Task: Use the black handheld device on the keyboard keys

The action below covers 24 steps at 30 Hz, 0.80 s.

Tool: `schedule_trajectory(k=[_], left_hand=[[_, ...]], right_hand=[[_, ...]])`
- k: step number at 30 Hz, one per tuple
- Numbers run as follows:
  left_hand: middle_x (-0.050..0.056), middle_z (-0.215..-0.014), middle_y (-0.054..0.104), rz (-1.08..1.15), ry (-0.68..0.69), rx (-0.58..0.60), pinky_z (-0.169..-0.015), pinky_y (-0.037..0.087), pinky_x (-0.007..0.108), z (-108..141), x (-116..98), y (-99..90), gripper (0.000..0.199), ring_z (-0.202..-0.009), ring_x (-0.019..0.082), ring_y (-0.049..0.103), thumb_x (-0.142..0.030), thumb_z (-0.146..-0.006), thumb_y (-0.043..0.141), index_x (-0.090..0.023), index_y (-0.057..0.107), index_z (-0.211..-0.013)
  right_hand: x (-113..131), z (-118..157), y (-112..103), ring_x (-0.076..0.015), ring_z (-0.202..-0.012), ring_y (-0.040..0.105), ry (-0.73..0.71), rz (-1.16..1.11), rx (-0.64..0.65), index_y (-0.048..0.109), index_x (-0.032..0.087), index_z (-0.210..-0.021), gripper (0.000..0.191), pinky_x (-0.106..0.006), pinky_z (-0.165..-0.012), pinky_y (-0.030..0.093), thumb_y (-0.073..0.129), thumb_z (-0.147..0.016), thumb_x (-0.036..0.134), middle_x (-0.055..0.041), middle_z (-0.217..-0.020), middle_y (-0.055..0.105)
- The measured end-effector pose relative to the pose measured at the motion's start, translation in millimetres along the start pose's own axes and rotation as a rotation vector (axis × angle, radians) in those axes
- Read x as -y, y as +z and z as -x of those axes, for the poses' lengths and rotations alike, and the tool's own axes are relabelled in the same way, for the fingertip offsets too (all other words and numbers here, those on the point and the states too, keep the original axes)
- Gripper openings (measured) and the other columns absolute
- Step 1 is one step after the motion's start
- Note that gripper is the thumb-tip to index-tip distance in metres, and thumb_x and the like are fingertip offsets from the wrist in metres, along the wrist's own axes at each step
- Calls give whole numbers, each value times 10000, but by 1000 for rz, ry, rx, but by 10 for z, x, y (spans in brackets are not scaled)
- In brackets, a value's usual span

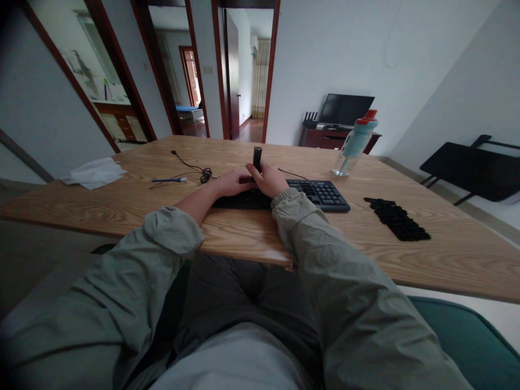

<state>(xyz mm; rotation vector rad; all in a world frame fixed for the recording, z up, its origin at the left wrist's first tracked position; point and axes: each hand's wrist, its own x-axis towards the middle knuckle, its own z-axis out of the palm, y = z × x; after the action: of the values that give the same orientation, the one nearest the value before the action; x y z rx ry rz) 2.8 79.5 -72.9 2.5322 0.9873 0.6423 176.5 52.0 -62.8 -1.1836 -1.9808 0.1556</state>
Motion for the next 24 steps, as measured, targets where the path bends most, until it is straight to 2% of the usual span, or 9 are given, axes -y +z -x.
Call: schedule_trajectory(k=[7,16,24], left_hand=[[68,-861,676,36,5,-109,-688,448,292,-7,5,6,321,-736,167,587,-337,-829,632,-109,631,-1056],[42,-818,661,31,46,-100,-706,443,297,4,24,9,208,-741,167,584,-321,-848,611,-133,633,-936],[52,-870,693,71,60,-88,-756,464,310,12,26,10,187,-798,181,617,-258,-849,599,-131,646,-978]], right_hand=[[-62,1,79,-180,-734,570,-17,-54,-6,612,178,-886,486,-277,-684,412,374,-943,598,-61,-811,658],[-108,53,182,-186,-740,590,-14,-118,-49,628,183,-856,525,-290,-707,416,365,-932,631,-63,-814,670],[-101,71,237,-186,-749,590,0,-128,-97,626,190,-858,500,-293,-713,418,383,-928,622,-58,-821,675]])
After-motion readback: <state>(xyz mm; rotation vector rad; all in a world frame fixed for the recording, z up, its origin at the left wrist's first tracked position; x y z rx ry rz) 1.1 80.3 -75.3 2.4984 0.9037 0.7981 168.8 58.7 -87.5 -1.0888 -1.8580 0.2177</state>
